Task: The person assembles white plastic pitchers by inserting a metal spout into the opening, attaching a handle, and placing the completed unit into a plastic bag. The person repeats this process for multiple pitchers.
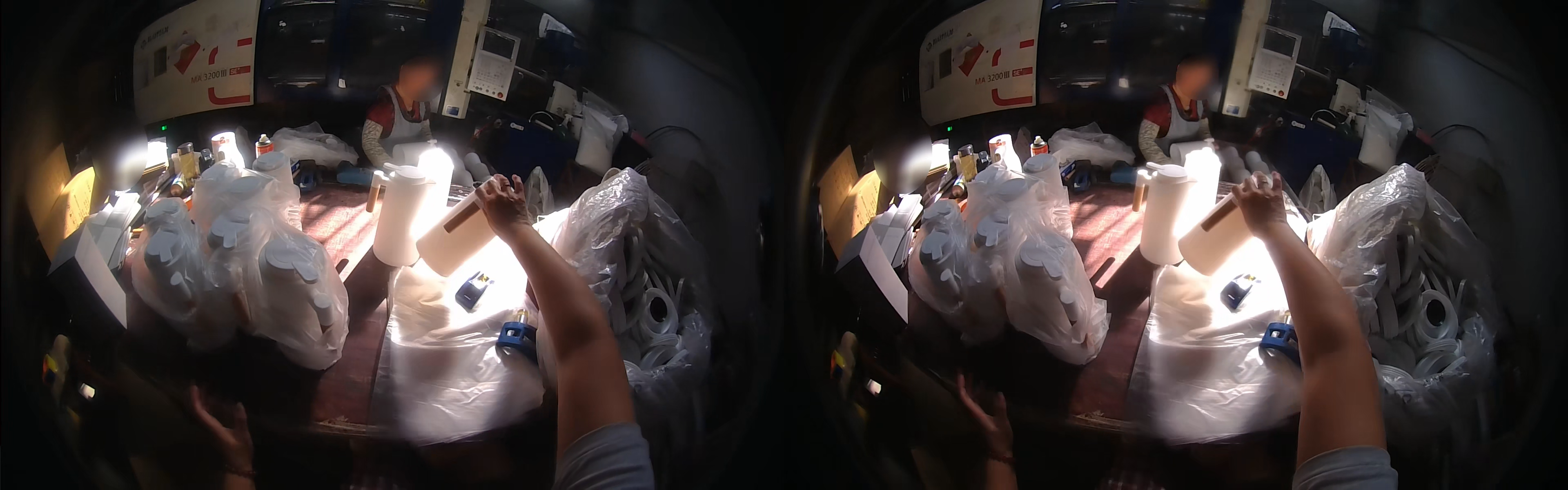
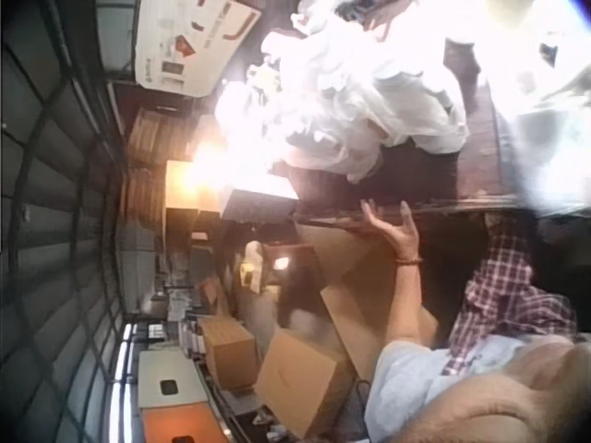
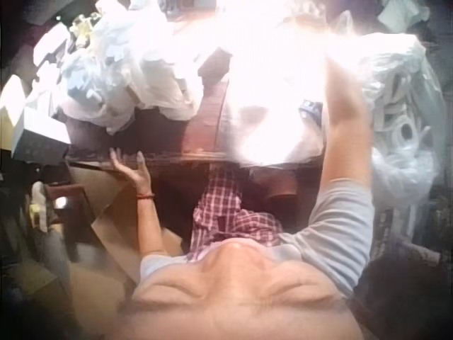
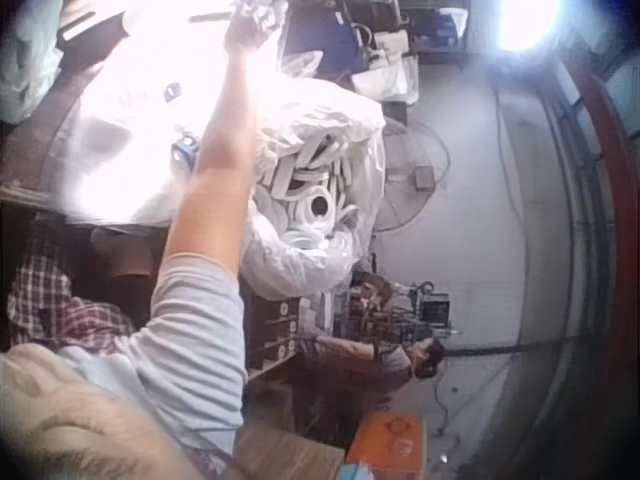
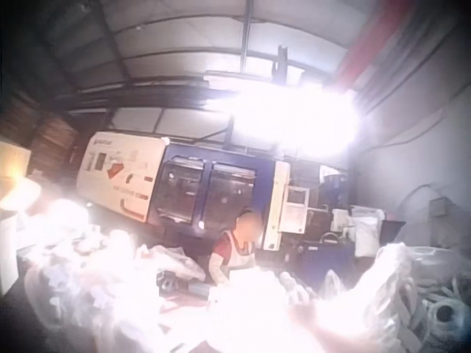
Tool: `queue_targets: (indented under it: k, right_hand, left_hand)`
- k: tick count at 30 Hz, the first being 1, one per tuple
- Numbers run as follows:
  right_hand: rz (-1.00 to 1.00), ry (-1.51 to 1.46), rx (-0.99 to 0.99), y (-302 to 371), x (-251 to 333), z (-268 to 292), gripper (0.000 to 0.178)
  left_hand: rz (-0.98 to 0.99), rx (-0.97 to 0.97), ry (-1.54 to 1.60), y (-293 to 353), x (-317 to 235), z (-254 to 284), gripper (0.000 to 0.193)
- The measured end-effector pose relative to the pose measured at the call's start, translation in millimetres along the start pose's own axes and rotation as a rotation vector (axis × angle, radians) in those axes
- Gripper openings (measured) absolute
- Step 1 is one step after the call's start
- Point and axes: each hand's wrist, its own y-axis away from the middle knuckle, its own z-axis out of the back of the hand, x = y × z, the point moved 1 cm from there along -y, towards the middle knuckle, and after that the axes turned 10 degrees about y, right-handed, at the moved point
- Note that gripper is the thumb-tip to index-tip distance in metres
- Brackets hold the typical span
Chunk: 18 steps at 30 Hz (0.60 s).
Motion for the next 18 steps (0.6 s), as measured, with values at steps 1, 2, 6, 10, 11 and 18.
queue_targets:
  k: [1,2,6,10,11,18]
  right_hand:
    - [-0.063,-0.088,-0.036,3.5,-15.4,19.6,0.018]
    - [-0.115,-0.168,-0.078,12.9,-35.6,42.3,0.017]
    - [-0.392,-0.750,-0.062,73.6,-63.7,135.6,0.021]
    - [-0.461,-1.743,0.396,208.4,-44.0,211.2,0.030]
    - [-0.587,-1.946,0.515,243.0,-29.2,246.0,0.029]
    - [-0.924,-2.256,0.909,460.2,77.6,311.5,0.045]
  left_hand:
    - [-0.039,0.092,-0.067,8.4,-12.1,-4.6,0.085]
    - [-0.047,0.210,0.003,15.0,-25.9,-14.0,0.083]
    - [-0.129,0.415,0.243,29.8,-95.3,-51.7,0.087]
    - [-0.287,0.303,0.432,39.4,-149.3,-83.0,0.106]
    - [-0.292,0.347,0.526,44.0,-157.5,-83.8,0.109]
    - [-0.711,0.165,-1.498,140.6,-202.0,-133.2,0.040]
